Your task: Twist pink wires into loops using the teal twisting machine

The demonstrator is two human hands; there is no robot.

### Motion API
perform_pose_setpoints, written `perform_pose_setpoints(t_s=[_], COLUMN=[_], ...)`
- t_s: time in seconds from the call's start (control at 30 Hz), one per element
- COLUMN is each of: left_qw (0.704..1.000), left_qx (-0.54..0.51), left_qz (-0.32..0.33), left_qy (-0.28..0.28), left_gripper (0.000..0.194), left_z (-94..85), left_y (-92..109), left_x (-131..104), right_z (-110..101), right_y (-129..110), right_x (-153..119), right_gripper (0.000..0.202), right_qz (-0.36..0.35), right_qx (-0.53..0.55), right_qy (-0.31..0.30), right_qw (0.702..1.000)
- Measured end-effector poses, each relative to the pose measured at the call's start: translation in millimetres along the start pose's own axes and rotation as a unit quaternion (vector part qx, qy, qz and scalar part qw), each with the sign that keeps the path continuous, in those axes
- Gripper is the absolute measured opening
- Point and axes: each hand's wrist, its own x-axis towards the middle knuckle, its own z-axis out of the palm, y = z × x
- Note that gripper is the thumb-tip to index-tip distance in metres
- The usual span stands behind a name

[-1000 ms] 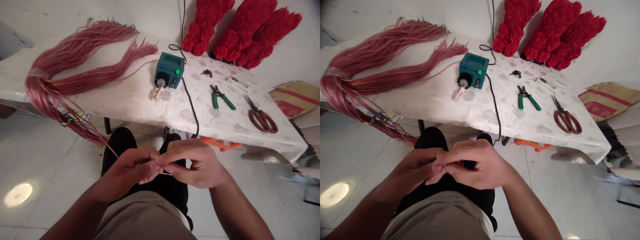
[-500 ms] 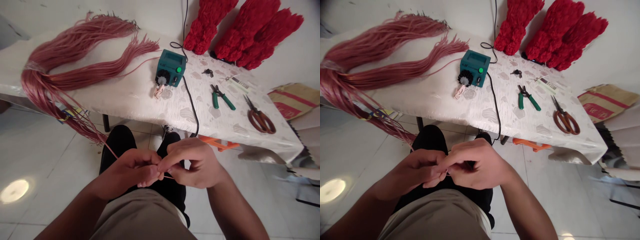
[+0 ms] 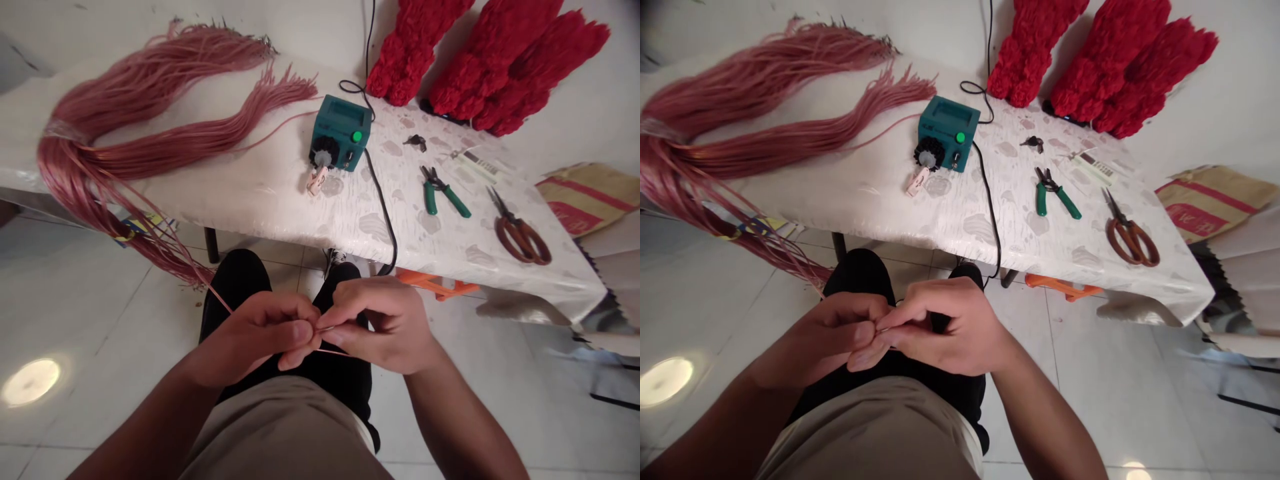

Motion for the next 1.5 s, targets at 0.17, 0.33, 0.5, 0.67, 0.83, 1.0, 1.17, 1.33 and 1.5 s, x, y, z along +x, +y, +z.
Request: perform_pose_setpoints(t_s=[0.17, 0.33, 0.5, 0.67, 0.83, 1.0, 1.17, 1.33, 1.5], left_qw=[0.999, 0.992, 0.890, 0.781, 0.755, 0.845, 0.941, 0.949, 0.897], left_qx=[0.005, 0.115, 0.387, 0.554, 0.576, 0.473, 0.328, 0.314, 0.441], left_qz=[0.031, 0.044, 0.184, 0.270, 0.291, 0.218, 0.052, 0.002, -0.006], left_qy=[-0.011, 0.020, 0.156, 0.100, 0.117, 0.121, 0.068, 0.021, 0.016], left_gripper=[0.023, 0.026, 0.019, 0.039, 0.028, 0.007, 0.014, 0.006, 0.004], left_z=[-3.7, -4.7, 5.4, 16.5, 20.8, 19.1, 9.3, 4.5, 1.5], left_y=[-5, -2, 14, 29, 31, 29, 32, 38, 47], left_x=[1, -2, -6, -3, -2, -3, -4, -3, -6], right_z=[7, 7, 11, 14, 13, 17, 17, 13, 11], right_y=[4, 2, -2, -5, -7, -11, -21, -26, -25], right_x=[-2, -5, -5, -4, -4, -3, -2, 0, 1], right_gripper=[0.006, 0.005, 0.007, 0.015, 0.010, 0.012, 0.019, 0.017, 0.017], right_qz=[0.021, 0.044, 0.087, 0.117, 0.119, 0.062, -0.013, -0.048, -0.039], right_qx=[0.089, 0.106, 0.079, 0.082, 0.049, -0.024, -0.165, -0.226, -0.248], right_qy=[0.012, 0.011, 0.067, 0.093, 0.099, 0.068, 0.024, -0.029, -0.093], right_qw=[0.996, 0.993, 0.991, 0.985, 0.987, 0.996, 0.986, 0.972, 0.964])
